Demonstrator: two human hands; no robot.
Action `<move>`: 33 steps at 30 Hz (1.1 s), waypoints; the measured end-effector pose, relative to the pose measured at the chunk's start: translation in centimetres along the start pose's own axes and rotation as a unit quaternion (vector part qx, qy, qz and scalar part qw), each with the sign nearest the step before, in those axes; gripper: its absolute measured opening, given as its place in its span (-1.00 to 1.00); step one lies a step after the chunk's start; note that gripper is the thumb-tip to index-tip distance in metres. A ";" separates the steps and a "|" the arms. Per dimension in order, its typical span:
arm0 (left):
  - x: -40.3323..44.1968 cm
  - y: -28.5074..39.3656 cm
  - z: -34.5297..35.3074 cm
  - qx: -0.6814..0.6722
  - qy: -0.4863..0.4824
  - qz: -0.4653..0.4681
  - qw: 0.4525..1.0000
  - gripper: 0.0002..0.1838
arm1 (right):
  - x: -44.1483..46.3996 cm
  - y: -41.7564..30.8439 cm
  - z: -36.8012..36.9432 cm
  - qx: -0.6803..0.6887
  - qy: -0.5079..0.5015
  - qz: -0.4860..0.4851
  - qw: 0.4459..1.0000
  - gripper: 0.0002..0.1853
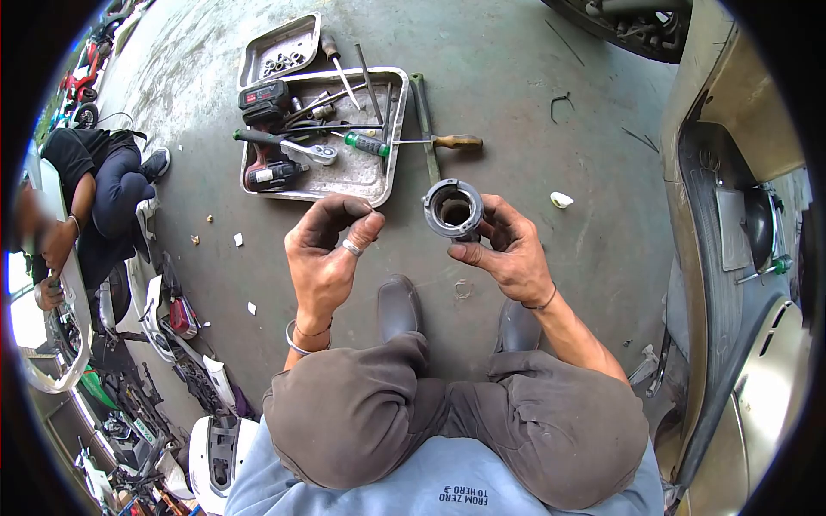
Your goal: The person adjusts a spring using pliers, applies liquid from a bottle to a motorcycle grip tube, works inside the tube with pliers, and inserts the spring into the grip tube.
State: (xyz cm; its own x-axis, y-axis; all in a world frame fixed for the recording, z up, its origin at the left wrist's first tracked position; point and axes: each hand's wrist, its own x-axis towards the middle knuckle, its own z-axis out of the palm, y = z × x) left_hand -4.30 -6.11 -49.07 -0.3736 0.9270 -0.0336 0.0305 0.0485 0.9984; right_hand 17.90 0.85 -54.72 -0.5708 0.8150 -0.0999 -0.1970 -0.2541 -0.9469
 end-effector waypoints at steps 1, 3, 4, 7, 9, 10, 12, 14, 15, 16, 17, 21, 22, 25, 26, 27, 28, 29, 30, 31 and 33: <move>-0.1 -0.2 0.0 0.012 0.000 0.000 1.000 -0.81 | -0.1 0.1 0.0 0.000 0.002 0.005 1.000 -0.41; -0.3 -0.1 0.2 0.039 -0.004 -0.006 0.999 -0.85 | -0.3 0.1 0.0 0.001 0.004 0.014 1.000 -0.41; -0.3 0.0 0.3 0.053 -0.006 -0.009 0.999 -0.86 | -0.3 0.1 0.0 0.005 0.007 0.017 1.000 -0.40; -0.2 0.2 0.9 0.034 0.003 -0.023 0.999 -0.86 | -0.5 0.0 0.1 0.000 0.010 0.027 1.000 -0.39; -0.3 0.3 0.9 0.031 -0.011 -0.030 0.999 -0.81 | -0.6 -0.2 0.0 -0.026 0.006 0.032 0.999 -0.37; -0.3 0.3 0.9 0.030 -0.018 -0.032 0.999 -0.77 | -0.6 -0.5 0.1 -0.015 0.005 0.052 0.999 -0.38; 0.1 -0.7 0.1 0.001 -0.046 -0.043 0.998 -0.66 | -0.6 -1.1 0.3 0.004 0.004 0.091 0.996 -0.39; 0.3 -1.6 -0.3 -0.035 -0.095 -0.070 0.992 -0.50 | -0.8 -0.1 1.3 0.005 0.016 0.104 0.994 -0.42; 0.0 -1.7 0.6 -0.044 -0.077 -0.092 0.992 -0.53 | -0.9 0.2 1.8 -0.017 -0.005 0.108 0.994 -0.42; -0.2 -1.9 1.4 -0.052 -0.059 -0.115 0.990 -0.55 | -1.0 1.4 2.3 -0.062 -0.026 0.109 0.992 -0.37; -0.8 -2.8 1.2 -0.002 -0.092 -0.132 0.987 -0.54 | -1.4 1.7 2.6 -0.068 -0.060 0.121 0.989 -0.37; -2.8 -5.3 -0.6 0.024 -0.151 -0.245 0.958 -0.45 | -2.5 3.1 3.5 -0.112 -0.130 0.062 0.983 -0.42; -3.4 -5.8 -0.9 0.003 -0.124 -0.257 0.958 -0.47 | -2.5 3.6 2.8 -0.167 -0.165 0.065 0.970 -0.47; -4.5 -6.0 -1.8 -0.060 0.001 -0.266 0.962 -0.62 | -1.8 6.0 -1.7 -0.268 -0.152 0.114 0.945 -0.62; -4.4 -5.9 -2.5 -0.044 0.033 -0.257 0.965 -0.62 | -1.7 6.6 -3.4 -0.266 -0.066 0.146 0.950 -0.68; -4.2 -5.6 -3.0 -0.028 0.047 -0.262 0.963 -0.60 | -2.6 8.0 -5.5 -0.351 -0.033 0.130 0.927 -0.66; -4.2 -5.6 -3.9 -0.070 0.055 -0.255 0.963 -0.57 | -3.5 9.8 -6.9 -0.432 -0.002 0.112 0.895 -0.65; -4.2 -5.7 -4.0 -0.065 0.057 -0.259 0.962 -0.56 | -4.5 10.5 -6.7 -0.450 -0.057 0.112 0.884 -0.59; -3.9 -6.0 -3.8 -0.063 0.053 -0.260 0.962 -0.54 | -5.9 11.7 -6.2 -0.489 -0.097 0.033 0.866 -0.50; -3.7 -6.1 -3.5 -0.045 0.063 -0.270 0.960 -0.61 | -6.7 11.5 -4.8 -0.507 -0.139 0.069 0.848 -0.50; -3.1 -5.9 -2.2 -0.027 0.050 -0.271 0.961 -0.69 | -7.4 11.8 -3.8 -0.509 -0.175 0.036 0.842 -0.60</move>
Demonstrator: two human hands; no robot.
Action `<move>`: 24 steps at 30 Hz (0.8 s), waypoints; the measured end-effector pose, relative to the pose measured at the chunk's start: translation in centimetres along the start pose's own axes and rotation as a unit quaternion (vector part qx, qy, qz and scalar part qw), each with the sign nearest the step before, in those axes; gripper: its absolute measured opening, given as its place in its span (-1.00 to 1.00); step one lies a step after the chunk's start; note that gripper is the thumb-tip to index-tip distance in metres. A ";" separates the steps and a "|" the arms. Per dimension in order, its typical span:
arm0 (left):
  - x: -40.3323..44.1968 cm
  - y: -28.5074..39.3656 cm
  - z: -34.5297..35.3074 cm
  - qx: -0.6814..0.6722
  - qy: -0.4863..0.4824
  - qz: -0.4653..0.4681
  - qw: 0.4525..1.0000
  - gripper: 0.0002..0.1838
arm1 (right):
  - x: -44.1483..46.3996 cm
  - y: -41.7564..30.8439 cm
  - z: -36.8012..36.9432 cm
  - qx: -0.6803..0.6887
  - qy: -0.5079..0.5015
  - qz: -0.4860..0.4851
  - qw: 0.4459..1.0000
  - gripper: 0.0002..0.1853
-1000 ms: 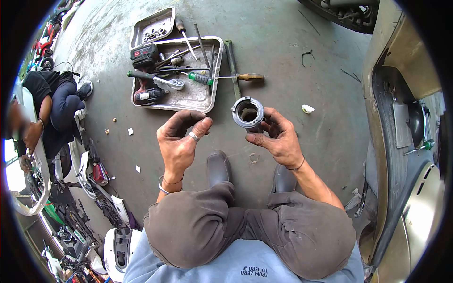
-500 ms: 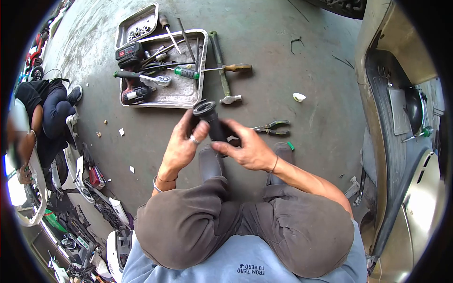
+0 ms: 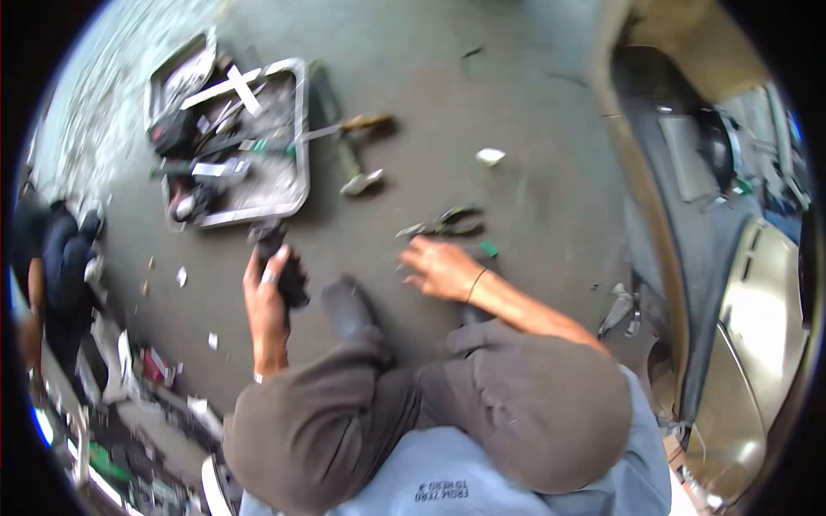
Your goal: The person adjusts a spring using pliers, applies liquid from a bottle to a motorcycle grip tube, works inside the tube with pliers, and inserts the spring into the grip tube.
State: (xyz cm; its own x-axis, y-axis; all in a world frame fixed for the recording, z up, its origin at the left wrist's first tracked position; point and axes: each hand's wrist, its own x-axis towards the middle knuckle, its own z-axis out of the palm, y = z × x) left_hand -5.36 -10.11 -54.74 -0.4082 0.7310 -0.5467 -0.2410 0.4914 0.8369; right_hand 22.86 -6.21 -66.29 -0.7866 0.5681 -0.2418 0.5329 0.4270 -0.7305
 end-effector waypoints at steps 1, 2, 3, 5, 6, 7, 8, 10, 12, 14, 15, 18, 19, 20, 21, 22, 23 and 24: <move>-0.3 0.5 0.6 0.002 -0.012 0.009 1.000 -0.71 | 0.3 -0.7 -1.5 0.040 0.041 -0.027 0.998 -0.62; -0.6 1.0 1.0 0.014 -0.027 0.025 0.999 -0.72 | 0.3 -1.1 -3.2 0.092 0.109 -0.035 0.989 -0.63; -0.4 1.1 0.9 0.043 -0.048 0.046 0.997 -0.71 | 0.2 -2.7 -7.4 0.161 0.118 -0.009 0.980 -0.60; -0.6 2.7 1.9 0.067 -0.103 0.088 0.988 -0.66 | -1.4 -6.3 -17.4 0.207 0.152 -0.007 0.966 -0.61; -0.5 2.9 2.1 0.065 -0.121 0.096 0.986 -0.64 | -3.0 -8.0 -22.3 0.228 0.169 0.005 0.959 -0.61; -0.2 3.2 2.4 0.064 -0.135 0.101 0.984 -0.61 | -4.5 -9.0 -25.6 0.191 0.267 -0.021 0.944 -0.64; 0.0 3.6 2.8 0.053 -0.153 0.107 0.981 -0.59 | -6.2 -10.2 -28.6 0.225 0.340 0.037 0.912 -0.66; -0.1 4.2 3.4 0.034 -0.181 0.109 0.977 -0.55 | -7.1 -10.4 -30.9 0.249 0.464 0.068 0.847 -0.73; -0.2 5.1 4.7 -0.005 -0.211 0.104 0.972 -0.51 | -7.8 -7.6 -34.6 0.115 0.594 0.085 0.792 -0.69; -0.5 6.1 5.8 -0.025 -0.226 0.094 0.969 -0.44 | -8.8 -1.9 -36.0 -0.009 0.551 0.168 0.818 -0.56; -0.4 6.2 6.1 -0.013 -0.235 0.106 0.966 -0.44 | -8.8 -0.4 -36.0 -0.097 0.510 0.208 0.829 -0.49; -0.6 6.4 6.3 0.019 -0.249 0.138 0.958 -0.40 | -7.6 0.7 -34.3 -0.190 0.417 0.252 0.852 -0.32; -0.9 6.5 6.3 0.022 -0.248 0.135 0.959 -0.40 | -6.9 1.0 -33.8 -0.214 0.410 0.256 0.849 -0.32; -1.2 6.8 6.2 0.027 -0.249 0.130 0.959 -0.40 | -6.5 1.5 -33.6 -0.213 0.421 0.250 0.845 -0.37; -1.3 7.0 6.2 0.032 -0.250 0.127 0.959 -0.40 | -6.2 1.9 -33.6 -0.213 0.434 0.243 0.841 -0.42; -1.3 7.1 6.1 0.039 -0.245 0.130 0.960 -0.41 | -6.0 1.9 -33.6 -0.201 0.456 0.239 0.833 -0.44; -1.4 7.1 5.9 0.046 -0.238 0.132 0.961 -0.41 | -6.0 1.9 -33.6 -0.188 0.478 0.233 0.826 -0.46; -1.5 7.0 5.7 0.053 -0.230 0.132 0.963 -0.41 | -6.0 1.9 -33.4 -0.173 0.496 0.227 0.820 -0.47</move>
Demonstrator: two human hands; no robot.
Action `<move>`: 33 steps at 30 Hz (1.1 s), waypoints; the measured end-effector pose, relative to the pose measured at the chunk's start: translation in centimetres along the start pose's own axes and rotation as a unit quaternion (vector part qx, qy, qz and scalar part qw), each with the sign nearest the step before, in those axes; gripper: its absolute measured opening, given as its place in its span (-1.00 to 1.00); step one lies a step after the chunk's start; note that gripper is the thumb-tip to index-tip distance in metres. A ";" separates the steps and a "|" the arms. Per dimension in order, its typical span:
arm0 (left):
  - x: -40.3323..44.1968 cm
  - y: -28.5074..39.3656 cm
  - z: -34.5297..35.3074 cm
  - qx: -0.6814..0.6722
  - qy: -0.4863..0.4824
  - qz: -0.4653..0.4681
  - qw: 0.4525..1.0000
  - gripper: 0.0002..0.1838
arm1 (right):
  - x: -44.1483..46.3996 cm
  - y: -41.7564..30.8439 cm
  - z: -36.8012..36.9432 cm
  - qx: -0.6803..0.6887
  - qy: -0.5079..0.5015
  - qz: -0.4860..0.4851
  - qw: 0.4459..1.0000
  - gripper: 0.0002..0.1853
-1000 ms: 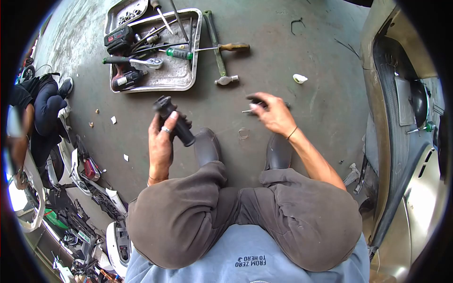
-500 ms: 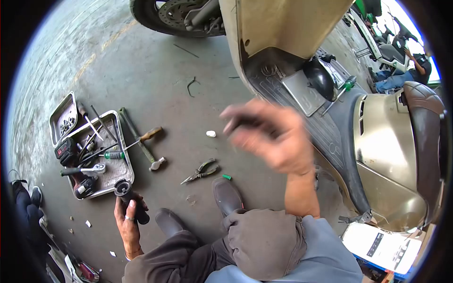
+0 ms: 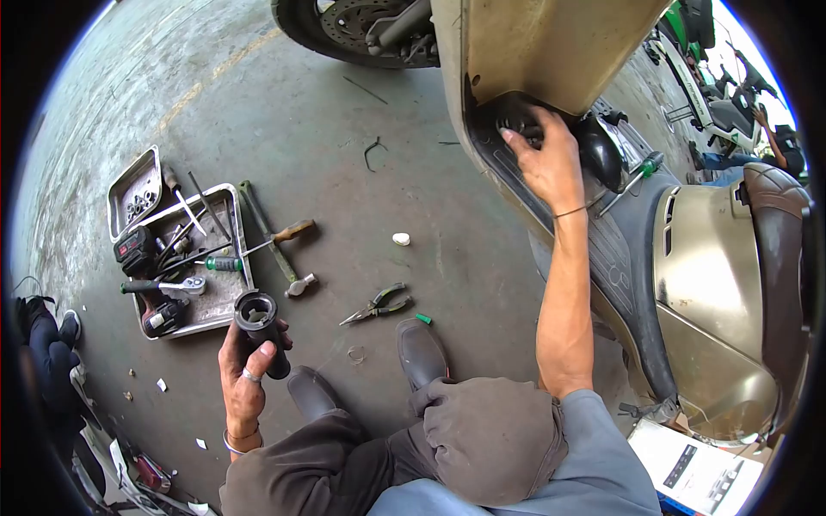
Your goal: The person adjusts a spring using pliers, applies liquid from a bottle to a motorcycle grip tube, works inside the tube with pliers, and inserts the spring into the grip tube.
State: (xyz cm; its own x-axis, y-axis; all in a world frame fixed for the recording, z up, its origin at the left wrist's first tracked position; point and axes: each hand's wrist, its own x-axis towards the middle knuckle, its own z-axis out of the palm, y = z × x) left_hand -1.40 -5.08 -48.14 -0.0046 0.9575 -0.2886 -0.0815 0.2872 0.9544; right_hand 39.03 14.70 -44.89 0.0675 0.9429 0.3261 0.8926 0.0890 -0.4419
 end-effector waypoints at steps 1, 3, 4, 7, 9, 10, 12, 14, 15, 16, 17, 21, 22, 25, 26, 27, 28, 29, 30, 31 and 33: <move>-0.1 -0.1 0.0 -0.002 0.003 0.005 1.000 -0.42 | -0.5 -0.4 -0.1 0.080 0.025 0.000 0.996 -0.49; -0.3 -0.3 -0.3 0.003 0.025 -0.009 1.000 -0.44 | -1.8 -1.6 -0.4 0.291 0.006 0.009 0.957 -0.55; -0.5 -0.4 -0.5 0.000 0.031 -0.012 0.999 -0.48 | -3.0 -4.0 -1.1 0.352 -0.041 0.007 0.935 -0.61; -0.9 -2.0 -1.0 -0.015 0.048 -0.049 0.998 -0.60 | -8.3 -7.2 0.7 0.432 -0.169 -0.018 0.886 -0.56; -1.0 -3.3 -1.5 0.018 0.050 -0.088 0.995 -0.64 | -12.5 -8.3 3.6 0.433 -0.279 -0.052 0.855 -0.64; -1.6 -4.2 -1.5 0.051 0.053 -0.097 0.993 -0.65 | -15.8 -8.8 6.0 0.415 -0.350 -0.052 0.838 -0.63; -2.2 -5.0 -1.5 0.036 0.055 -0.107 0.992 -0.65 | -20.8 -8.4 9.8 0.392 -0.423 -0.043 0.816 -0.61; -2.7 -5.7 -1.9 0.045 0.052 -0.132 0.989 -0.64 | -24.3 -7.5 12.4 0.383 -0.456 -0.012 0.803 -0.61; -3.0 -6.1 -2.0 0.072 0.054 -0.126 0.988 -0.63 | -25.5 -7.1 13.4 0.372 -0.473 0.003 0.799 -0.62; -3.2 -6.5 -2.2 0.101 0.056 -0.118 0.986 -0.63 | -26.1 -7.4 13.9 0.395 -0.470 0.020 0.789 -0.60; -3.4 -6.9 -2.3 0.131 0.058 -0.109 0.984 -0.62 | -26.3 -7.3 14.2 0.412 -0.463 0.036 0.784 -0.58; -4.0 -7.0 -2.8 0.146 0.021 -0.108 0.983 -0.58 | -23.5 -9.8 12.8 0.518 -0.417 0.096 0.740 -0.50; -4.0 -6.9 -2.8 0.131 0.014 -0.109 0.985 -0.56 | -22.3 -10.6 12.1 0.530 -0.407 0.086 0.739 -0.51; -3.6 -5.4 -2.5 0.064 -0.022 -0.136 0.988 -0.53 | -18.4 -12.7 10.1 0.527 -0.391 0.017 0.755 -0.52; -3.4 -5.1 -2.5 0.041 -0.045 -0.141 0.988 -0.52 | -17.4 -13.4 9.4 0.518 -0.389 -0.011 0.762 -0.53; -3.4 -5.0 -2.4 0.038 -0.047 -0.126 0.990 -0.52 | -16.6 -14.1 8.8 0.507 -0.400 -0.020 0.764 -0.53; -3.4 -5.0 -2.2 0.034 -0.049 -0.111 0.992 -0.52 | -15.9 -14.8 8.2 0.495 -0.411 -0.028 0.765 -0.52; -3.4 -5.1 -2.1 0.029 -0.050 -0.096 0.994 -0.52 | -15.6 -15.3 8.1 0.483 -0.423 -0.037 0.766 -0.52; -3.4 -5.0 -2.1 0.042 -0.052 -0.089 0.994 -0.52 | -15.6 -15.6 8.2 0.478 -0.421 -0.041 0.769 -0.52; -3.4 -4.9 -2.1 0.055 -0.053 -0.082 0.994 -0.51 | -15.7 -15.8 8.4 0.474 -0.420 -0.044 0.773 -0.53; -3.4 -4.7 -2.1 0.105 -0.056 -0.067 0.991 -0.49 | -15.8 -16.0 8.8 0.465 -0.426 -0.048 0.775 -0.53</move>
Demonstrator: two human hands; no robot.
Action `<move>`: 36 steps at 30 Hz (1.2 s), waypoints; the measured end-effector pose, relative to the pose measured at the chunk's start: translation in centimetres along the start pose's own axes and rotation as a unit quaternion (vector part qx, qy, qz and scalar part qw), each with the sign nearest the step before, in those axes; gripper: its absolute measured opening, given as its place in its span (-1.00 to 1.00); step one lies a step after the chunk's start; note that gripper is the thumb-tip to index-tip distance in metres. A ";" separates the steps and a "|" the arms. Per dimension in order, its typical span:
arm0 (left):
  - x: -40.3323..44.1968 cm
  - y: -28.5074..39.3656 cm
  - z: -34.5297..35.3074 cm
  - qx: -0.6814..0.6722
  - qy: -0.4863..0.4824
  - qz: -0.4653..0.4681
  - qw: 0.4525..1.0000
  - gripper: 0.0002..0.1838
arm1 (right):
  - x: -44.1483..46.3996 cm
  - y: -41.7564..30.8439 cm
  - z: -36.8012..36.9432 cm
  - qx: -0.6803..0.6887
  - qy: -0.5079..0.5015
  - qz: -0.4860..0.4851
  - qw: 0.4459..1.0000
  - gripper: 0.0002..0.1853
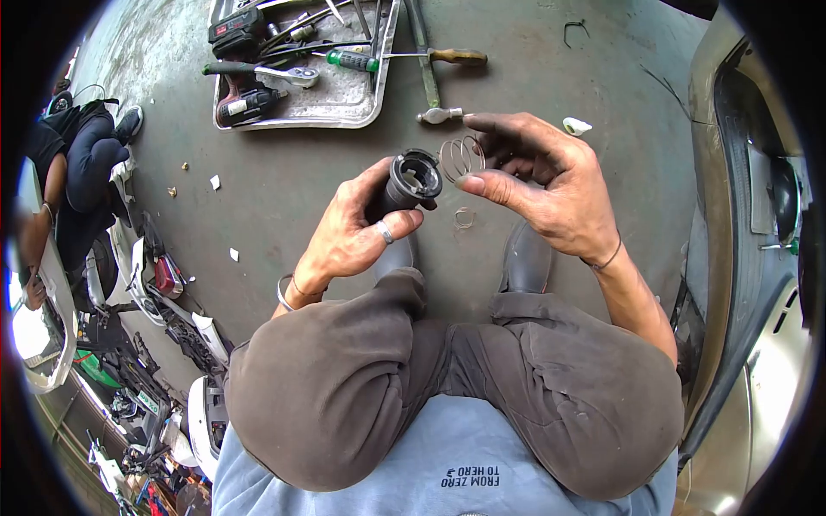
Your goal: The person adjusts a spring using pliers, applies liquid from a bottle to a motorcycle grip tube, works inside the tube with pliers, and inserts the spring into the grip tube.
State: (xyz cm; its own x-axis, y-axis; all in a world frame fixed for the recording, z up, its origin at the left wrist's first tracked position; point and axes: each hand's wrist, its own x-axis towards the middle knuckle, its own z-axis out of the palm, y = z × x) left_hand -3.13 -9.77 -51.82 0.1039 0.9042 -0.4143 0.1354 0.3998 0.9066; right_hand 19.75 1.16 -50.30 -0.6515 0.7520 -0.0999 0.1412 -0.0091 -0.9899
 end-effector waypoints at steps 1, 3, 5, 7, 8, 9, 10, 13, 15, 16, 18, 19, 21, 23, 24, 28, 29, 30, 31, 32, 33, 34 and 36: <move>-0.1 0.1 -0.1 0.038 0.002 0.006 0.999 -0.48 | 0.0 0.1 0.1 -0.002 -0.007 0.005 1.000 -0.52; -0.3 0.6 -0.3 0.103 0.004 0.018 0.995 -0.47 | -0.1 0.3 0.5 -0.007 -0.014 0.004 1.000 -0.52; -0.4 0.3 0.1 0.127 0.028 0.060 0.990 -0.44 | -0.1 0.6 0.7 -0.016 -0.013 -0.005 1.000 -0.53; -0.3 0.2 0.1 0.135 0.037 0.087 0.986 -0.40 | -0.1 0.9 1.0 -0.005 -0.003 -0.020 1.000 -0.54; -0.1 0.2 0.1 0.145 0.040 0.105 0.983 -0.39 | -0.1 1.0 1.0 0.000 0.002 -0.027 1.000 -0.54; 0.0 0.1 0.1 0.155 0.043 0.122 0.979 -0.38 | -0.1 0.9 1.1 -0.001 0.001 -0.027 1.000 -0.55; 0.1 0.1 0.1 0.165 0.046 0.139 0.975 -0.36 | -0.1 0.9 1.1 -0.002 -0.001 -0.027 1.000 -0.55; 0.4 -0.2 0.2 0.174 0.063 0.161 0.969 -0.33 | 0.0 0.4 1.1 -0.008 -0.001 -0.026 1.000 -0.59; 0.4 0.0 0.2 0.190 0.067 0.157 0.967 -0.35 | -0.1 0.2 1.2 0.012 0.003 -0.022 1.000 -0.63; 0.4 0.1 0.1 0.199 0.068 0.155 0.965 -0.36 | -0.1 0.3 1.3 0.034 0.007 -0.019 0.999 -0.66; 0.4 0.0 0.0 0.176 0.057 0.144 0.972 -0.36 | -0.2 0.5 1.2 0.059 -0.010 -0.024 0.998 -0.70; 0.3 0.0 0.0 0.165 0.052 0.139 0.975 -0.36 | -0.1 0.8 0.9 0.062 -0.031 -0.033 0.997 -0.72; 0.2 0.1 0.1 0.152 0.054 0.128 0.979 -0.34 | -0.1 1.1 0.6 0.051 -0.060 -0.050 0.996 -0.75; 0.1 0.2 0.1 0.144 0.055 0.121 0.981 -0.34 | -0.2 1.2 0.4 0.025 -0.076 -0.068 0.995 -0.76; 0.1 0.3 0.1 0.143 0.054 0.119 0.981 -0.34 | -0.3 1.2 0.5 0.051 -0.069 -0.043 0.995 -0.77; 0.1 0.1 0.1 0.160 0.059 0.130 0.977 -0.35 | -0.7 0.8 0.8 0.145 -0.037 0.047 0.988 -0.79; 0.1 0.2 0.1 0.166 0.064 0.127 0.976 -0.34 | -0.7 0.8 0.8 0.166 -0.028 0.067 0.983 -0.78; 0.1 0.4 0.2 0.171 0.068 0.123 0.975 -0.32 | -0.7 0.9 0.8 0.195 -0.026 0.082 0.977 -0.77; 0.1 0.5 0.2 0.177 0.072 0.120 0.974 -0.31 | -0.6 1.1 0.6 0.223 -0.023 0.097 0.970 -0.75; 0.1 0.5 0.3 0.178 0.076 0.118 0.974 -0.28 | -0.5 1.2 0.6 0.251 -0.020 0.112 0.961 -0.73; 0.1 0.4 0.3 0.179 0.080 0.117 0.974 -0.25 | -0.5 1.0 1.0 0.272 0.010 0.119 0.955 -0.69; 0.1 0.3 0.4 0.180 0.084 0.116 0.973 -0.22 | -0.5 0.8 0.9 0.275 0.007 0.135 0.952 -0.68; 0.0 0.2 0.7 0.156 0.111 0.112 0.975 -0.19 | -0.6 0.4 0.5 0.281 0.001 0.166 0.945 -0.67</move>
State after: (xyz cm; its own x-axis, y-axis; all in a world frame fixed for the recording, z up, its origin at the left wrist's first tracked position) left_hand -2.43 -9.81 -51.67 -0.0463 0.9875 -0.1505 0.4305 0.1556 0.8891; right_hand 19.76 0.37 -50.68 -0.6390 0.6481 -0.4142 -0.0811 -0.5923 -0.8016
